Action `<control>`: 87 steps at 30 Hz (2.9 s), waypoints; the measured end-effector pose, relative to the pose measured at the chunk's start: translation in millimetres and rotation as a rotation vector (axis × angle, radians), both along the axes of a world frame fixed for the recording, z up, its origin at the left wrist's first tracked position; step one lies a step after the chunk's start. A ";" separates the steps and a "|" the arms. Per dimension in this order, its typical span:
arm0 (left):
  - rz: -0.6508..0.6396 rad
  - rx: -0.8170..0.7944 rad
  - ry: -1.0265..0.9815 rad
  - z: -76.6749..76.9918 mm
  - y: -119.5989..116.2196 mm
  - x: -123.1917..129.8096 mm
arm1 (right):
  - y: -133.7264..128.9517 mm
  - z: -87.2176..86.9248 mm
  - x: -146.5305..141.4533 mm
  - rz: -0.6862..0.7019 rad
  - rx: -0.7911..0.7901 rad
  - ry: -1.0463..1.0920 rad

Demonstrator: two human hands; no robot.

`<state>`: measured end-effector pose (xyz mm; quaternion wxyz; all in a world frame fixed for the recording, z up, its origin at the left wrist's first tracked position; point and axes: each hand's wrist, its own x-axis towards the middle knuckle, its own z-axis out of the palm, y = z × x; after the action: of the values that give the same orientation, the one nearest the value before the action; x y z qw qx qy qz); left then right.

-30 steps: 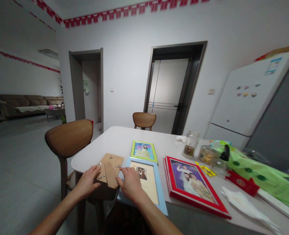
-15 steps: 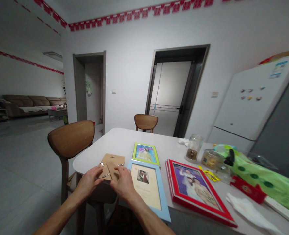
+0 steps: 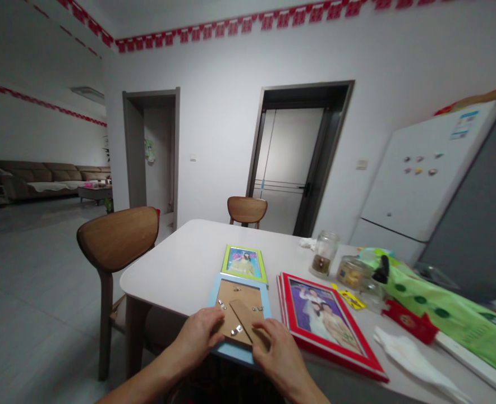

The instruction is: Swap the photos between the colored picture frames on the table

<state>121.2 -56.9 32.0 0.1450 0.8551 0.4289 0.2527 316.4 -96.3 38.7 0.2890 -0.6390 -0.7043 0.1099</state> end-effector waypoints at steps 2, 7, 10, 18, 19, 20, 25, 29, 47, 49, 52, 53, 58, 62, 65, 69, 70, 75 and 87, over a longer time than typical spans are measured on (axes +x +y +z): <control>-0.005 -0.006 0.050 -0.1 0.5 2.2 | 1.6 -2.9 1.6 0.003 0.000 -0.026; -0.029 0.019 0.112 1.1 -0.5 0.7 | 6.4 -13.4 0.9 0.010 0.027 -0.075; -0.075 0.028 0.128 1.9 -4.4 -1.0 | 6.7 -18.2 1.3 0.002 0.033 -0.138; -0.127 -0.016 0.110 -8.7 -8.1 -11.4 | -2.5 -9.6 -15.4 0.100 0.056 -0.276; -0.130 -0.021 0.111 -9.6 -7.5 -12.1 | -3.7 -8.5 -19.3 0.149 0.066 -0.276; -0.132 -0.023 0.109 -10.1 -7.1 -12.4 | -4.7 -7.9 -22.8 0.192 0.072 -0.274; -0.113 -0.037 0.084 -7.6 -7.1 -11.6 | -6.0 -11.7 -25.4 0.269 0.066 -0.276; -0.100 -0.059 0.083 -4.4 -8.9 -11.6 | -5.0 -15.0 -18.9 0.269 0.065 -0.263; -0.081 -0.063 0.048 -0.8 -10.7 -14.7 | 50.5 -18.3 0.1 -0.099 -0.013 -0.445; -0.078 -0.064 0.044 -1.0 -10.6 -14.7 | 49.1 -16.4 -0.6 -0.103 -0.025 -0.449; -0.076 -0.064 0.041 -2.2 -9.8 -14.7 | 48.4 -13.3 -6.8 -0.117 0.012 -0.448; -0.077 -0.066 0.043 -2.8 -9.5 -14.7 | 48.7 -12.7 -11.0 -0.098 0.034 -0.437; -0.072 -0.110 0.055 -4.8 -8.3 -15.2 | 55.9 -15.3 -41.7 0.131 0.056 -0.353; -0.077 -0.128 0.031 -4.9 -7.6 -17.6 | 63.2 -18.1 -56.2 0.205 0.062 -0.372; -0.087 -0.115 0.025 -4.7 -7.4 -19.9 | 63.8 -16.2 -58.4 0.252 0.063 -0.438; -0.097 -0.100 0.006 -3.8 -7.8 -20.7 | 60.7 -12.6 -60.0 0.313 0.050 -0.506; -0.097 -0.099 0.003 -3.6 -7.8 -20.8 | 60.6 -12.2 -60.3 0.317 0.055 -0.503; -0.082 -0.122 0.026 -2.9 -8.8 -23.3 | 74.2 -11.9 -56.9 0.259 0.041 -0.374; -0.068 -0.149 0.028 -0.1 -14.7 -27.7 | 132.0 -19.7 -34.6 -0.138 -0.058 -0.246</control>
<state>93.5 -71.6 31.9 0.2107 0.8595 0.4191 0.2031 281.8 35.7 19.0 0.1888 -0.7028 -0.6852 0.0312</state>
